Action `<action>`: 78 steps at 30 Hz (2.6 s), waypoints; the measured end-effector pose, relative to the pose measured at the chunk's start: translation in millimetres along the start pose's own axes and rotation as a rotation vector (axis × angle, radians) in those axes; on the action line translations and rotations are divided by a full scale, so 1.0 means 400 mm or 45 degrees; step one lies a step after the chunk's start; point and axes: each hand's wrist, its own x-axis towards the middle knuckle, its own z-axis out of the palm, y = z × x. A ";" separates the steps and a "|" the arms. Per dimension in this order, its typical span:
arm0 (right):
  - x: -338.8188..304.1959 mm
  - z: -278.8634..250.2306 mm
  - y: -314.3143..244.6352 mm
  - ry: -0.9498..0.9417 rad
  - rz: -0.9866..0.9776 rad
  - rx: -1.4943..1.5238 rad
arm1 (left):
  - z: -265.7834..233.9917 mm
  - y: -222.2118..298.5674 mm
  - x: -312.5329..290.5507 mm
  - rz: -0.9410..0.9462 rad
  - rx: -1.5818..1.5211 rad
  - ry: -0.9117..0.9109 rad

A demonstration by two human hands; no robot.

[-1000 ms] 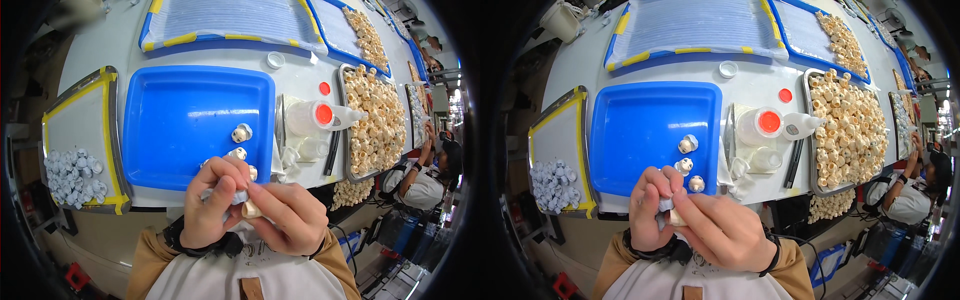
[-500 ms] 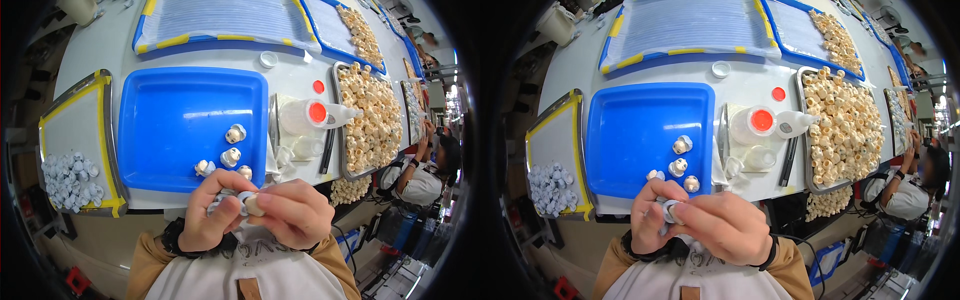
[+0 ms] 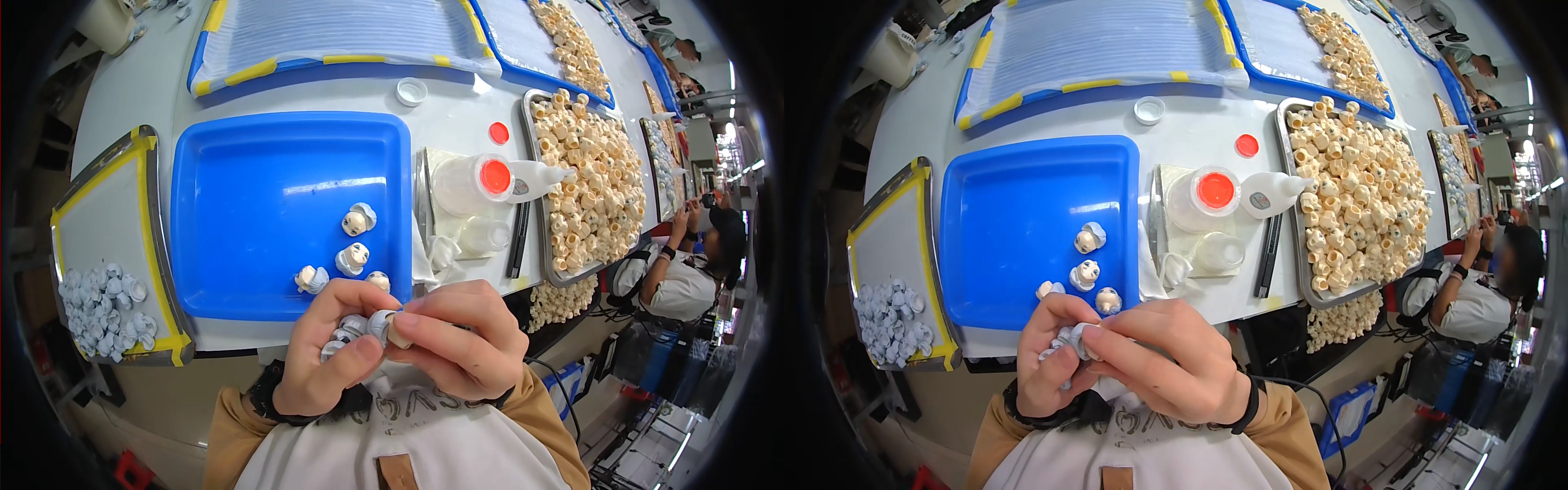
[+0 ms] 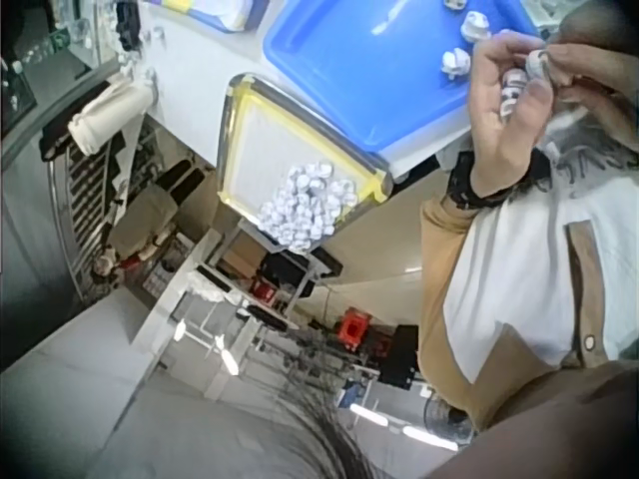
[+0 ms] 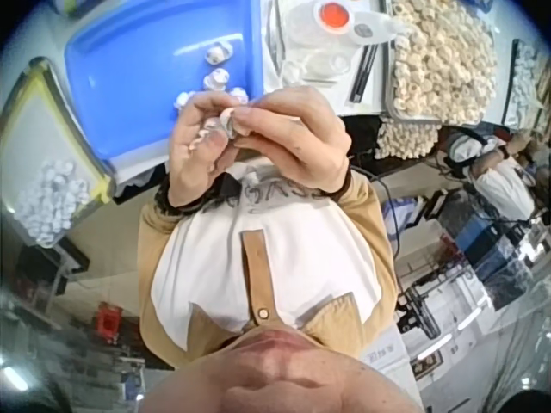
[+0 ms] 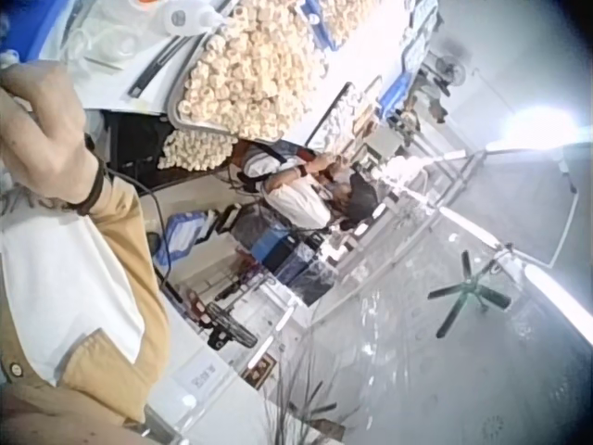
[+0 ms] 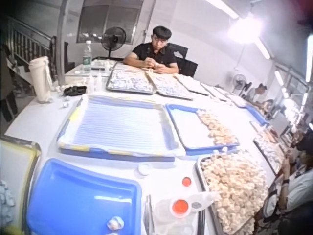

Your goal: The person repeatedly picks small white and beige plastic components from trays, applies a small amount of adhesive from a squeeze bottle, and joins the parts together. The assembled units are placed into a blue tray. The process is repeated continuously throughout the clip.

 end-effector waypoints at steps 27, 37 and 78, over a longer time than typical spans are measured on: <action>-0.012 -0.143 0.073 -0.007 0.398 -0.693 | -0.053 0.036 0.008 0.019 -0.806 -0.084; -0.025 -0.147 0.080 0.014 0.395 -0.700 | -0.018 0.041 -0.001 0.019 -0.136 0.013; -0.001 0.018 -0.003 0.024 -0.187 -0.391 | 0.027 0.037 -0.001 -0.127 0.301 -0.006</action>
